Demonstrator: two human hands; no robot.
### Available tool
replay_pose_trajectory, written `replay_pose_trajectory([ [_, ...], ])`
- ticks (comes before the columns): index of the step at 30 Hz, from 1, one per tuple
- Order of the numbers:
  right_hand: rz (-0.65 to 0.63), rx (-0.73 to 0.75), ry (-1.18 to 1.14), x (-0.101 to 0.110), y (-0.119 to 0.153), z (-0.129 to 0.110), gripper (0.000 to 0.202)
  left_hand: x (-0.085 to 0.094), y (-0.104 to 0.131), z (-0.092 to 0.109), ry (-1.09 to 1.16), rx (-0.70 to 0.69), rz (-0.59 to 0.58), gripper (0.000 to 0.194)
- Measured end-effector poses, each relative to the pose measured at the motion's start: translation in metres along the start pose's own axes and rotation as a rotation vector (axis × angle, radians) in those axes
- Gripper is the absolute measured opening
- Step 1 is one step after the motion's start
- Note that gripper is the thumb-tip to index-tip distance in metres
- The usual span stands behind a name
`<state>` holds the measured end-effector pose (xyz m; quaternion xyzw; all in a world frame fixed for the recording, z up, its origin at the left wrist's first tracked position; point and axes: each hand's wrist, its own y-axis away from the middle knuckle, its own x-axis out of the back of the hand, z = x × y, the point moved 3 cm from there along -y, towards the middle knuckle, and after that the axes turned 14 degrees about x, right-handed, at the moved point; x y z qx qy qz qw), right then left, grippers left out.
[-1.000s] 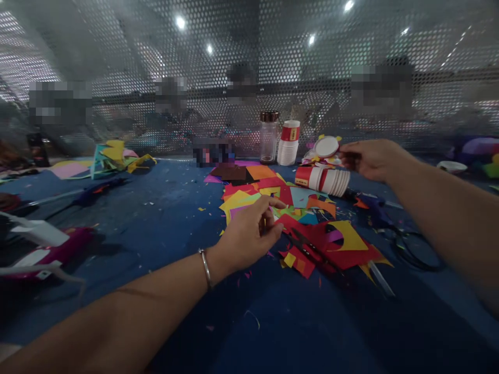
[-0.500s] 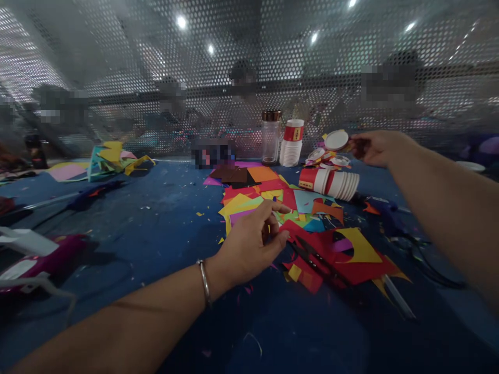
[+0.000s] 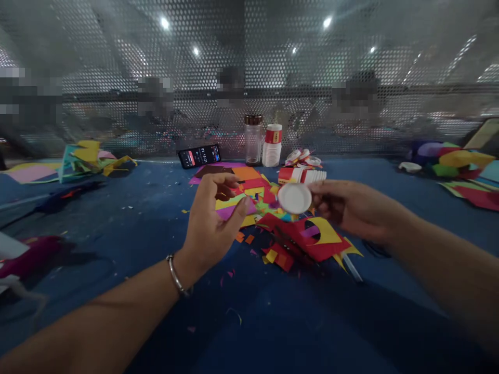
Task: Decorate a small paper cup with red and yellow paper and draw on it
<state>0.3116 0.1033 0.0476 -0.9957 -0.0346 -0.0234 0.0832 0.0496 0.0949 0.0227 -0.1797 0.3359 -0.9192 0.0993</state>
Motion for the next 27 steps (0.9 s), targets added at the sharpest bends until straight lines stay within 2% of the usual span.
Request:
replay_pose_trajectory([
  [3, -0.026, -0.131, -0.048, -0.029, 0.037, 0.015, 0.015, 0.006, -0.001, 0.006, 0.015, 0.019, -0.058, 0.017],
  [5, -0.068, -0.236, -0.069, -0.045, 0.053, 0.023, 0.017, 0.008, -0.002, 0.007, -0.013, 0.068, -0.162, 0.009],
  [9, -0.154, -0.297, -0.014, -0.058, 0.064, 0.027, 0.015, 0.012, -0.003, 0.012, -0.088, 0.114, -0.320, 0.010],
  [12, -0.121, -0.213, 0.108, -0.045, 0.058, 0.022, 0.015, 0.013, -0.002, 0.017, -0.163, 0.111, -0.424, 0.008],
  [15, -0.047, 0.024, 0.443, -0.018, 0.047, 0.011, 0.021, 0.011, 0.000, 0.018, -0.195, 0.157, -0.578, 0.012],
  [18, -0.092, 0.215, 0.707, 0.004, 0.039, 0.004, 0.025, 0.008, 0.004, 0.014, -0.255, 0.200, -0.735, 0.018],
  [22, -0.201, 0.261, 0.914, 0.019, 0.035, 0.006, 0.023, 0.006, 0.013, 0.012, -0.387, 0.202, -0.889, 0.038],
  [25, -0.126, 0.289, 0.952, 0.027, 0.037, 0.002, 0.024, 0.004, 0.022, 0.016, -0.442, 0.192, -0.949, 0.050],
  [27, -0.067, 0.312, 0.961, 0.032, 0.040, -0.003, 0.025, 0.001, 0.026, 0.019, -0.460, 0.184, -0.961, 0.051],
])
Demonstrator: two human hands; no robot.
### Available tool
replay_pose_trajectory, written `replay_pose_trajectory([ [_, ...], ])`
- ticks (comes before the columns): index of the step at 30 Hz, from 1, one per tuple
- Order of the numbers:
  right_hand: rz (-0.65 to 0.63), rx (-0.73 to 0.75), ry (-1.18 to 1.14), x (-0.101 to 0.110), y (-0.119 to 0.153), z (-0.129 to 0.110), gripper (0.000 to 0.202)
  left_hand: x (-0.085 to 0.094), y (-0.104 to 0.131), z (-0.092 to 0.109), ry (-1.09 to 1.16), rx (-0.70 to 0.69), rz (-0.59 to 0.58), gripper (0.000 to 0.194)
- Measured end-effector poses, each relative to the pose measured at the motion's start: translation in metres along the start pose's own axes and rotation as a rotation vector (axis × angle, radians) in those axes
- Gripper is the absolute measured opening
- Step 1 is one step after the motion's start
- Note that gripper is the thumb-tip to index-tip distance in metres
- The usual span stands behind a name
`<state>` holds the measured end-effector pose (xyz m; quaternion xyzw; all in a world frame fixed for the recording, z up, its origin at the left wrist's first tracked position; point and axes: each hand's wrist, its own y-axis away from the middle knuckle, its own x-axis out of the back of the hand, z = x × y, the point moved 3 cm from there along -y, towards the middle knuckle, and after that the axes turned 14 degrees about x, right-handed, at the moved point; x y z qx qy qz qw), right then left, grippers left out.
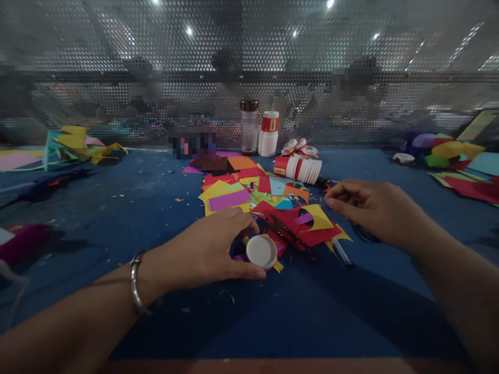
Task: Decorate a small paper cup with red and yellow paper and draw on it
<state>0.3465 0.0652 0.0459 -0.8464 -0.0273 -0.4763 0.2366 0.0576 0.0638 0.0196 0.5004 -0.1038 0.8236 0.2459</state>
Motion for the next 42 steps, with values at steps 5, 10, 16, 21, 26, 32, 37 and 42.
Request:
replay_pose_trajectory([
  [5, -0.178, 0.110, -0.004, 0.003, 0.018, -0.004, 0.019, -0.006, 0.000, 0.005, -0.009, 0.011, -0.025, 0.039],
  [10, -0.321, 0.365, 0.131, -0.008, 0.051, -0.012, 0.026, -0.005, 0.001, 0.005, -0.005, -0.039, -0.048, 0.030],
  [16, -0.370, 0.449, 0.289, -0.005, 0.069, -0.018, 0.031, -0.006, 0.003, 0.006, 0.012, -0.030, -0.071, 0.052],
  [21, -0.428, 0.545, 0.399, -0.002, 0.076, -0.024, 0.032, -0.010, 0.001, 0.011, 0.005, -0.083, -0.069, 0.043],
  [26, -0.470, 0.663, 0.588, -0.006, 0.087, -0.037, 0.033, -0.008, 0.006, 0.013, 0.034, -0.173, -0.110, 0.037],
  [32, -0.501, 0.762, 0.683, -0.010, 0.087, -0.044, 0.038, -0.003, 0.015, 0.017, 0.043, -0.244, -0.133, 0.041],
  [37, -0.362, 0.817, 0.580, -0.002, 0.076, -0.058, 0.025, -0.001, 0.012, 0.017, 0.119, -0.254, 0.051, 0.055],
  [42, 0.126, 0.665, 0.415, 0.012, 0.054, -0.094, 0.012, -0.001, 0.006, 0.022, 0.116, -0.353, 0.274, 0.047],
])
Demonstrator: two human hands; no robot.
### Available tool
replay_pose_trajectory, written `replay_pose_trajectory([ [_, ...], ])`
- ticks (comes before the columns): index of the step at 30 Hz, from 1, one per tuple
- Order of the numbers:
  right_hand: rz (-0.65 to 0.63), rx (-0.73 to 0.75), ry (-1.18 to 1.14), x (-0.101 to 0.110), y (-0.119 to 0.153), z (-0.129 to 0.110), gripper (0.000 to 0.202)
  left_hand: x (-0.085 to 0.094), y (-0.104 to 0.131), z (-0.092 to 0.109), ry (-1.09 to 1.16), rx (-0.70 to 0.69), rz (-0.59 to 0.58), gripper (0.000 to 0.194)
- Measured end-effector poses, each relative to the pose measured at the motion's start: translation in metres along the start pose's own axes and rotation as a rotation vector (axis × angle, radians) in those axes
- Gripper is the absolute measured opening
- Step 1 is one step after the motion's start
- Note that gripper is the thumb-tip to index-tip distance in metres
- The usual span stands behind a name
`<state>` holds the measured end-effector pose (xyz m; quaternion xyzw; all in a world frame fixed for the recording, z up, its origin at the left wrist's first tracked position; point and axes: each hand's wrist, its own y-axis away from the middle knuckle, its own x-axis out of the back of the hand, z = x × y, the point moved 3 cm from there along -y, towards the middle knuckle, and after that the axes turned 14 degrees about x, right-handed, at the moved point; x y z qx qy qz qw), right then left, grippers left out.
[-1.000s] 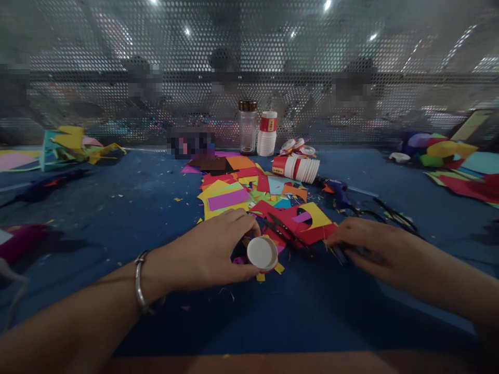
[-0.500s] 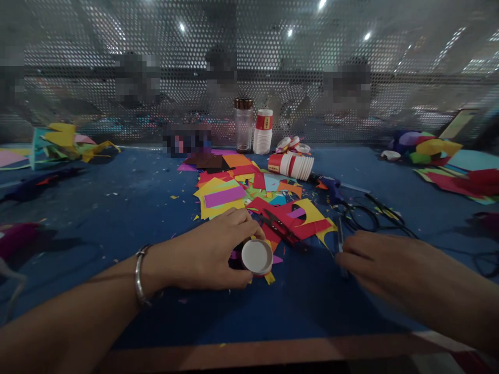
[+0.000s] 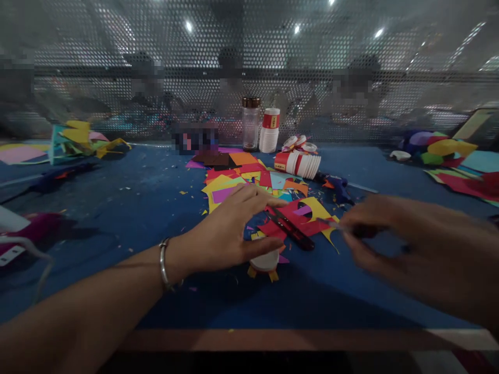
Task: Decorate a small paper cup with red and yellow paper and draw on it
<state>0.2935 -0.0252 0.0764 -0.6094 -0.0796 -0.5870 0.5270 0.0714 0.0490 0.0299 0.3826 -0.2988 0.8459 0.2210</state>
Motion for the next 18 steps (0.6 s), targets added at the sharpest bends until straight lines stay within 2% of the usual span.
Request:
replay_pose_trajectory([
  [1, 0.101, -0.080, -0.027, 0.001, -0.008, -0.002, 0.013, 0.000, -0.001, 0.000, -0.009, -0.019, 0.028, 0.048],
  [3, 0.213, -0.123, -0.137, -0.003, -0.025, -0.007, 0.012, 0.000, -0.003, -0.002, -0.013, -0.036, 0.087, 0.047],
  [7, 0.307, -0.154, -0.370, -0.025, -0.050, -0.010, 0.018, 0.004, -0.006, -0.011, -0.030, -0.078, 0.131, 0.013],
  [9, 0.340, -0.185, -0.486, -0.038, -0.054, -0.006, 0.017, 0.006, -0.007, -0.016, -0.059, -0.107, 0.140, 0.007],
  [13, 0.303, -0.245, -0.623, -0.059, -0.052, 0.003, 0.007, 0.006, -0.011, -0.022, -0.161, -0.138, 0.189, 0.012],
  [16, 0.227, -0.202, -0.546, -0.063, -0.048, 0.006, 0.006, 0.003, -0.014, -0.020, -0.262, -0.150, 0.184, 0.021],
  [18, 0.234, -0.195, -0.453, -0.059, -0.042, 0.008, 0.007, 0.005, -0.015, -0.019, -0.278, -0.136, 0.210, 0.021],
])
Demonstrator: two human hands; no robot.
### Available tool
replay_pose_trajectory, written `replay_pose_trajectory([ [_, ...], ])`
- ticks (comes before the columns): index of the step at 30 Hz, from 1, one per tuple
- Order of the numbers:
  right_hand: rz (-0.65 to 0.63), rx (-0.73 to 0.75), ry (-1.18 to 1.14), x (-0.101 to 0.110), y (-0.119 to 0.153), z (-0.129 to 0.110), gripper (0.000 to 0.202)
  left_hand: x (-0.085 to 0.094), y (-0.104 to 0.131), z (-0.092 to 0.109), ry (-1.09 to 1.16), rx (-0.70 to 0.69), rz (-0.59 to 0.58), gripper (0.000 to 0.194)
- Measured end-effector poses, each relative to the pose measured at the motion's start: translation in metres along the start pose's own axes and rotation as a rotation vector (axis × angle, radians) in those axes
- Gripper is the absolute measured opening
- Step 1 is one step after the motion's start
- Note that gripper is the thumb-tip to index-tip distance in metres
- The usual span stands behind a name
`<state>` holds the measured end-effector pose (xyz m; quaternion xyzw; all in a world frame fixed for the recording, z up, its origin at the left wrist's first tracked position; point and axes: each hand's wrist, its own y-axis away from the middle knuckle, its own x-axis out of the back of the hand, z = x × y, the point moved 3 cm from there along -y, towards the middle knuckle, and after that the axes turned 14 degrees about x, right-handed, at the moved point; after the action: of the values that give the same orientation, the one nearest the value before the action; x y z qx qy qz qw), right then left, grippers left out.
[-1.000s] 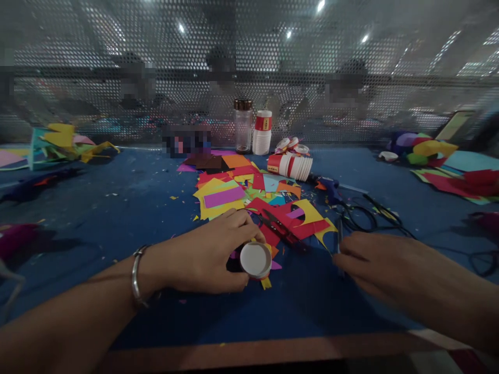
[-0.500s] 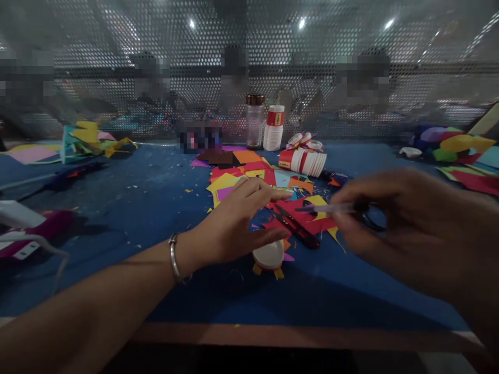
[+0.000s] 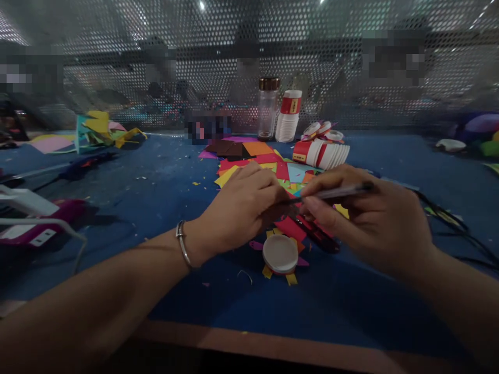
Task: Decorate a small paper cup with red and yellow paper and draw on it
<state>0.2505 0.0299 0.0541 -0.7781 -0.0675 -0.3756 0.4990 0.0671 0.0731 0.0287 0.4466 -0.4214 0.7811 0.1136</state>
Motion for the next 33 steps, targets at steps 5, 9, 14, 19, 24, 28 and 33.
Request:
replay_pose_trajectory([
  [5, 0.120, -0.081, 0.191, 0.022, 0.010, 0.000, 0.013, 0.017, 0.001, -0.014, 0.188, 0.253, -0.031, 0.019],
  [9, 0.089, -0.100, 0.078, 0.022, 0.012, -0.002, 0.011, 0.009, 0.009, -0.020, 0.362, 0.382, -0.611, 0.039],
  [14, -0.021, -0.138, -0.165, 0.006, 0.015, -0.006, 0.013, -0.005, 0.014, -0.017, 0.381, 0.328, -0.761, 0.066],
  [19, -0.102, -0.156, -0.221, -0.003, 0.017, -0.008, 0.012, -0.011, 0.014, -0.015, 0.350, 0.340, -0.733, 0.068],
  [24, -0.151, -0.171, -0.183, -0.004, 0.016, -0.008, 0.012, -0.014, 0.014, -0.012, 0.358, 0.311, -0.721, 0.060],
  [28, -0.184, -0.169, -0.160, -0.004, 0.017, -0.007, 0.013, -0.017, 0.014, -0.012, 0.344, 0.301, -0.730, 0.056],
  [33, -0.155, -0.175, -0.121, -0.008, 0.020, -0.006, 0.013, -0.018, 0.013, -0.012, 0.341, 0.310, -0.737, 0.056],
])
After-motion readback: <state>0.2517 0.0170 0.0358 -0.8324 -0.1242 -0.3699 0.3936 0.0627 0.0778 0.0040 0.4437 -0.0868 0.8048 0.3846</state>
